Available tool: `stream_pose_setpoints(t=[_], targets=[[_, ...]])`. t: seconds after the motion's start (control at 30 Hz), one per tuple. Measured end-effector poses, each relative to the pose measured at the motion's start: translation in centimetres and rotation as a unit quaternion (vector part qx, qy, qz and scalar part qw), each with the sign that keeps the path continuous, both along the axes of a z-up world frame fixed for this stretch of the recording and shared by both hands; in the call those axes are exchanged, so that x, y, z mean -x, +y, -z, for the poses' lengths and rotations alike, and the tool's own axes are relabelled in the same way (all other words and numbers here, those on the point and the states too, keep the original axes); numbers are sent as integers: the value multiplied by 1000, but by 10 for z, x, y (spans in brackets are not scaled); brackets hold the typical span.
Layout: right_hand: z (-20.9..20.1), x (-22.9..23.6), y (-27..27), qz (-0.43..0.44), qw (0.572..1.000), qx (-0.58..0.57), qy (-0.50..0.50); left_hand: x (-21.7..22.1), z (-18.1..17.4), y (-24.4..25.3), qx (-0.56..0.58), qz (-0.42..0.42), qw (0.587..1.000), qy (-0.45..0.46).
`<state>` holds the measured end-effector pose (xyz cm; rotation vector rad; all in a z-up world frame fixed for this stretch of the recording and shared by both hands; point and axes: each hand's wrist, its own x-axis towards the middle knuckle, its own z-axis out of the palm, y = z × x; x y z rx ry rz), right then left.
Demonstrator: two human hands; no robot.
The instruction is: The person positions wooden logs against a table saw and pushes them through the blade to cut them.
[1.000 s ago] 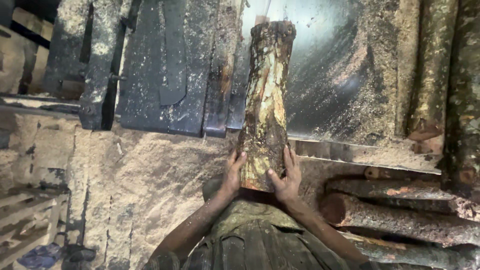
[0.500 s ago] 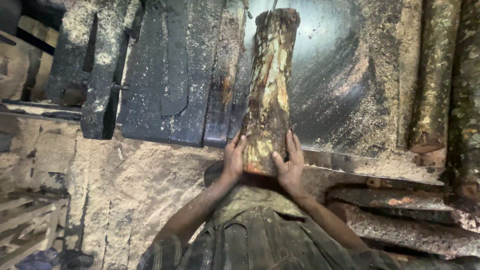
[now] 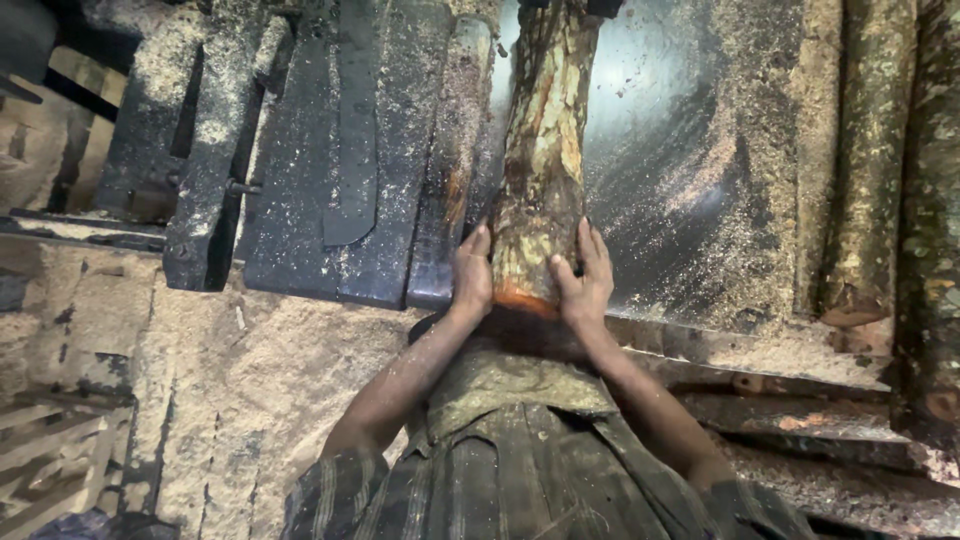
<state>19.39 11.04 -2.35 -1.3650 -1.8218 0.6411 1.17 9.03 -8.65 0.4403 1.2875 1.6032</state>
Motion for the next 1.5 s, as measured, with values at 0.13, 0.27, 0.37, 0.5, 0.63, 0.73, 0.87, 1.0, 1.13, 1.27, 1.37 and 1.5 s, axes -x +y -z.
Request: stream_pose_setpoints(t=[0.13, 0.27, 0.37, 0.5, 0.63, 0.73, 0.87, 1.0, 1.13, 1.27, 1.37, 1.5], targets=[[3, 8, 28, 19, 1000, 10, 0, 8, 4, 23, -1, -8, 999, 51], [-6, 14, 48, 16, 1000, 13, 1, 11, 19, 46, 20, -33, 990, 139], [-11, 18, 60, 20, 999, 39, -5, 14, 12, 56, 19, -61, 985, 161], [-11, 24, 81, 32, 999, 39, -10, 18, 17, 79, -60, -100, 982, 146], [-16, 35, 113, 33, 999, 9, -2, 28, 45, 127, 31, -140, 975, 169], [-22, 43, 132, 51, 995, 74, 34, 38, 33, 141, 74, -157, 942, 285], [-24, 51, 159, 52, 997, 56, 27, 40, -18, 118, -45, -191, 942, 271], [-16, 56, 189, 58, 998, 17, 7, 49, -69, 45, 46, -147, 985, 79], [-16, 62, 215, 52, 998, 12, 38, 73, -76, -29, 75, -141, 885, 438], [-32, 70, 233, 12, 997, -60, 51, 87, -55, -59, 75, -126, 846, 513], [-38, 79, 247, 61, 953, 223, 195, 90, -46, -63, 71, -122, 832, 536], [-11, 84, 294, 56, 990, 19, 127, 89, -43, -59, 71, -154, 827, 536]])
